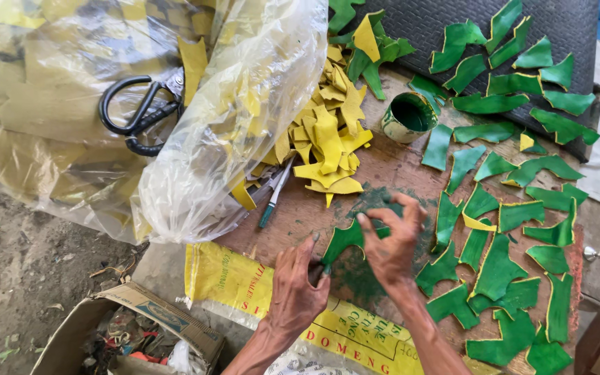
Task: The person paints the edges of yellow, leaf-shaped cutouts green using a small brush. They pick up each piece from a pile, apply the paint to the perimeter, and place the finished item onto a separate pile of green pieces.
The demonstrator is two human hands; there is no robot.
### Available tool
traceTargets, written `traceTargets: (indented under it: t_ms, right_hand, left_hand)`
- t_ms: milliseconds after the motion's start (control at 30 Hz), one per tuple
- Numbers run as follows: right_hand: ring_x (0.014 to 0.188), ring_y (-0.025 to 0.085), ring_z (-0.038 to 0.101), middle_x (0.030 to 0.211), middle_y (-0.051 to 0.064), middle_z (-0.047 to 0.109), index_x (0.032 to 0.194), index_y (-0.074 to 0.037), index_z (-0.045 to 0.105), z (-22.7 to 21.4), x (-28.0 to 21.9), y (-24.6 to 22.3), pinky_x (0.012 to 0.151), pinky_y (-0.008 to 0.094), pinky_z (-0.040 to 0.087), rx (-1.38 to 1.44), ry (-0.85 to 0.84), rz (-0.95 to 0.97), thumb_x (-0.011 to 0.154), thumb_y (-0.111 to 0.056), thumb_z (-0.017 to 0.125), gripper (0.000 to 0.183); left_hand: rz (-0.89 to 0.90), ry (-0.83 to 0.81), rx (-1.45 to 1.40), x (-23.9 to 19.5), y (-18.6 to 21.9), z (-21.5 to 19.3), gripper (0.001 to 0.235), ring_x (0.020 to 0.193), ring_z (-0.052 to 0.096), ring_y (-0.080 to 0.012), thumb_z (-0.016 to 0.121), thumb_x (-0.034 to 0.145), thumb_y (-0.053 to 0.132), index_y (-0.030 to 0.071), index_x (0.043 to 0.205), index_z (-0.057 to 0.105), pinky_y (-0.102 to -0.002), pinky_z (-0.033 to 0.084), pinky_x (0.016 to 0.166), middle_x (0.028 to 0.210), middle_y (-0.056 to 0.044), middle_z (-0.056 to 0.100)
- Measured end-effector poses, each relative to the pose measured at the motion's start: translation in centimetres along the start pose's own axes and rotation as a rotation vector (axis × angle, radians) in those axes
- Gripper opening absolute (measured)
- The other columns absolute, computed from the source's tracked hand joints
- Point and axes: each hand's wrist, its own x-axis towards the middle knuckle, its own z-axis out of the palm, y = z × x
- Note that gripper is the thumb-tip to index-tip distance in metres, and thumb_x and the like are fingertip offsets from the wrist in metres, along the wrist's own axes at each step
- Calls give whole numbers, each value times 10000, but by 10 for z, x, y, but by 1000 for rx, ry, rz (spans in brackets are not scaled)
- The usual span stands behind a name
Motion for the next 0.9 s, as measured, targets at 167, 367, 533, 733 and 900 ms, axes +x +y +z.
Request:
traceTargets:
  t_ms: [167, 367, 533, 733, 900]
  right_hand:
    - [1246, 283, 459, 1232, 120, 549, 871, -94, 758, -30, -22, -12, 1065, 424, 357, 75, -127, 41, 773, -212, 865, 187]
    - [1218, 304, 439, 1204, 108, 580, 791, -114, 793, -15, -35, -29, 980, 478, 306, -2, -202, -147, 675, -194, 878, 165]
    - [1256, 319, 411, 1233, 109, 553, 804, -116, 772, -17, -4, 7, 1087, 483, 268, -23, -110, -19, 737, -238, 891, 184]
    - [1239, 316, 403, 1229, 112, 553, 810, -124, 788, -10, 0, 16, 1037, 497, 264, -27, -243, -102, 744, -264, 882, 181]
    - [1265, 284, 426, 1252, 85, 565, 888, -144, 785, -14, 13, 21, 1088, 494, 290, 71, -237, 7, 747, -247, 870, 194]
  left_hand:
    - [110, 57, 61, 2, 6, 4, 807, 967, 597, -366, 817, 665, 103, -24, 1380, 466, -478, 450, 868, 1052, -204, 632]
    - [64, 2, 57, -2, -3, 9, 710, 913, 588, -343, 785, 758, 46, -35, 1396, 483, -480, 467, 861, 1004, -166, 650]
    - [91, 16, 20, -4, -7, 8, 689, 908, 603, -322, 786, 750, 31, -33, 1374, 502, -455, 479, 844, 1028, -153, 670]
    - [99, 26, 3, -2, -9, 9, 658, 902, 603, -332, 796, 737, 27, -19, 1339, 536, -448, 484, 829, 1023, -150, 676]
    - [98, 30, -9, 0, -8, 5, 657, 909, 609, -334, 792, 727, 26, -19, 1331, 538, -455, 485, 835, 1019, -142, 683]
